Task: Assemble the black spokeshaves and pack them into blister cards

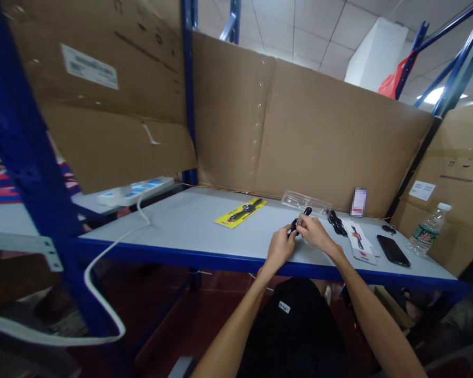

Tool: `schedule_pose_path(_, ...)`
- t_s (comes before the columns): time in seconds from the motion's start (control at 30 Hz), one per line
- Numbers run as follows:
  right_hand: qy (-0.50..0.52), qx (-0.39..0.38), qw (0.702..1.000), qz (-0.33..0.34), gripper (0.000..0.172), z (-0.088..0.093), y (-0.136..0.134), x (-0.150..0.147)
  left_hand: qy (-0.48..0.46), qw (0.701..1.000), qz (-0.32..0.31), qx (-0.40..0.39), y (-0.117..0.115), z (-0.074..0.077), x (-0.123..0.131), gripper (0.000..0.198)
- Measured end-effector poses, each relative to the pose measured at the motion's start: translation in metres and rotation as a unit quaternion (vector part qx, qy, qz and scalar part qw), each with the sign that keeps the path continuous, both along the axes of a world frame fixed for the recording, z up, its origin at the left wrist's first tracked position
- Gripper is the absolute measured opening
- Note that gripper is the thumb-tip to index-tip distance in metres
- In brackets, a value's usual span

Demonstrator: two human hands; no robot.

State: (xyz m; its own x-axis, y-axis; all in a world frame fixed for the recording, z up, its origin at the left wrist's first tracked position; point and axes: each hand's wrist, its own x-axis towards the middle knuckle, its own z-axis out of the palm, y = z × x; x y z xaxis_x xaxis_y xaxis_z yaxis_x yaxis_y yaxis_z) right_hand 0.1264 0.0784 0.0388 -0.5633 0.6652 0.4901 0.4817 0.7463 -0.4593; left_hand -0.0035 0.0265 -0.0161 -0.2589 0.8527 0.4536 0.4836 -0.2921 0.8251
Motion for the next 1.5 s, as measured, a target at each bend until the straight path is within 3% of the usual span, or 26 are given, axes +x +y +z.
schedule_pose_path(0.13, -0.011, 0.068, 0.996, -0.055, 0.022, -0.001, -0.008, -0.003, -0.074, 0.997, -0.036, 0.007, 0.005, 0.0, -0.006, 0.024)
schedule_pose_path(0.37, 0.014, 0.083, 0.996, 0.01, 0.038, -0.001, -0.013, -0.004, -0.106, 0.993, -0.047, 0.006, 0.006, 0.0, -0.008, 0.025)
schedule_pose_path(0.57, 0.009, 0.092, 0.993, -0.07, 0.039, 0.001, -0.014, 0.003, -0.066, 0.998, 0.0, -0.017, 0.006, 0.002, -0.008, 0.024)
schedule_pose_path(0.67, 0.001, 0.1, 0.99, -0.096, 0.037, 0.0, -0.014, 0.001, -0.062, 0.998, -0.007, -0.015, 0.005, 0.001, -0.008, 0.024)
schedule_pose_path(0.83, 0.005, 0.084, 0.996, -0.032, 0.042, -0.002, -0.018, -0.004, -0.066, 0.998, -0.005, -0.002, 0.006, -0.001, -0.008, 0.026)
schedule_pose_path(1.03, -0.009, 0.089, 0.99, -0.107, 0.038, -0.001, -0.018, -0.002, -0.058, 0.998, -0.001, -0.016, 0.009, -0.002, -0.01, 0.025)
schedule_pose_path(1.2, -0.001, 0.066, 0.997, -0.034, 0.043, -0.003, -0.016, -0.001, -0.061, 0.998, 0.003, -0.014, 0.01, -0.001, -0.01, 0.025)
schedule_pose_path(1.37, -0.017, 0.066, 0.992, -0.11, 0.039, -0.002, -0.016, 0.001, -0.052, 0.998, 0.015, -0.033, 0.007, 0.001, -0.009, 0.026)
schedule_pose_path(1.5, -0.028, 0.066, 0.996, -0.054, 0.041, -0.002, -0.015, 0.002, -0.042, 0.998, 0.02, -0.033, 0.007, 0.001, -0.008, 0.027)
